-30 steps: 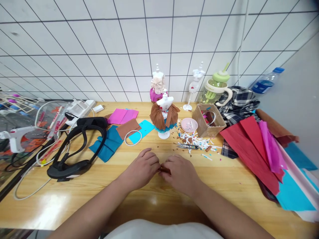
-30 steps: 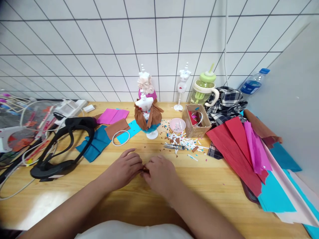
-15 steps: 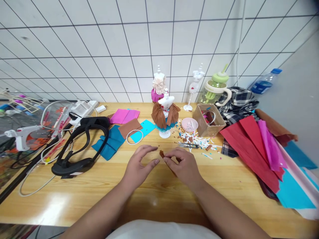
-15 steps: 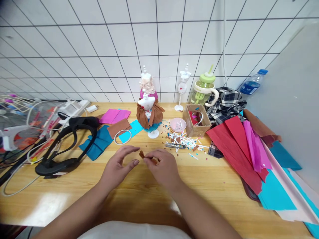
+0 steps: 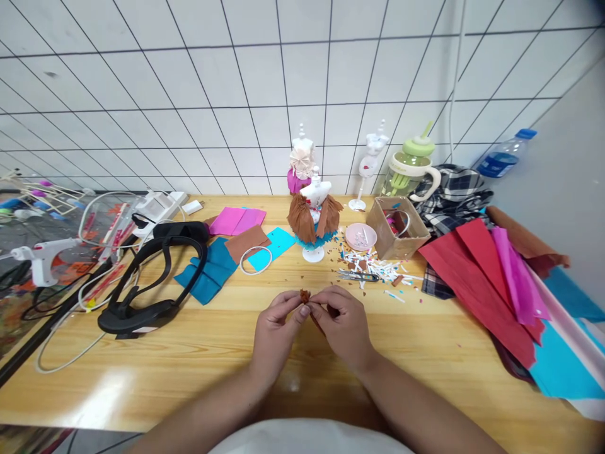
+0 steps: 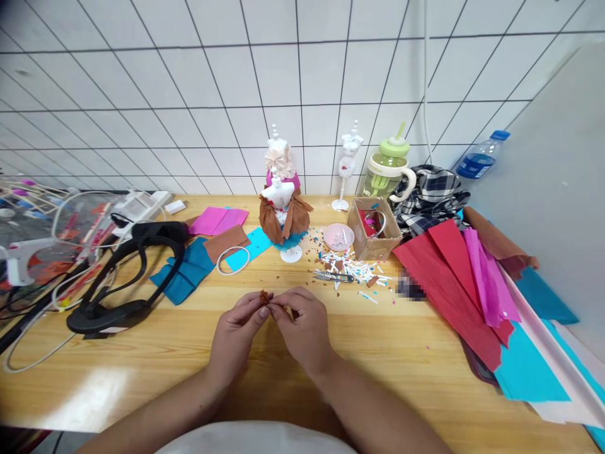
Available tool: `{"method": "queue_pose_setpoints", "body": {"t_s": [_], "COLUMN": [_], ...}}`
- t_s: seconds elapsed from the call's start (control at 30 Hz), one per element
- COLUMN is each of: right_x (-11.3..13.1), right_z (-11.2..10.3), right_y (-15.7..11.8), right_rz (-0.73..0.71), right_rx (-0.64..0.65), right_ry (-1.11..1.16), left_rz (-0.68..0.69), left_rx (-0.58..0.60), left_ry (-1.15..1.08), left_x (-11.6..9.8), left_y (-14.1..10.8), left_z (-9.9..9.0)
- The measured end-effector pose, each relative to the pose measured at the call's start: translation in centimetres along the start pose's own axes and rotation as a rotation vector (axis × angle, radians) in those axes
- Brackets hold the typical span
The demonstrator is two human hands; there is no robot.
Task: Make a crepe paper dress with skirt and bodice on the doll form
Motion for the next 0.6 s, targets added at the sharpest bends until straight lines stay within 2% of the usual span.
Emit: {"method": "queue_pose_setpoints", "body": {"t_s": [0.13,0.33,0.47,0.6], "right_x": [0.0,-0.4,-0.8,-0.8], "right_z": [-0.2,-0.4,-0.5,-0.8], "right_y": [-0.6,-1.0,-1.0,-0.8], "right_rz": [-0.106,-0.381,-0.415,-0.454], "right_rx": [-0.036,-0.092,-0.033,0.033], "right_ry": [-0.072,-0.249,-0.303,-0.278], "left_rz": [0.081,0.129,0.159,0.251], "left_rx": [-0.005,-0.02,-0.023,-0.091], "left_ry": [0.044,0.02,-0.007,0.153], "left_x": [-0.3,-0.3,0.0,-0.4], "left_y": [-0.4,-0.7,-0.4,0.5], "left_z": [0.0,0.0,0.0,-0.9]}}
Point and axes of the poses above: each hand's wrist, its own y-axis towards the middle knuckle, its own z-axis out of the palm, x = y × z, the point moved 1 cm from there along y, towards the middle knuckle, and after that the axes turned 1 degree about -z, right-handed, at the moved point
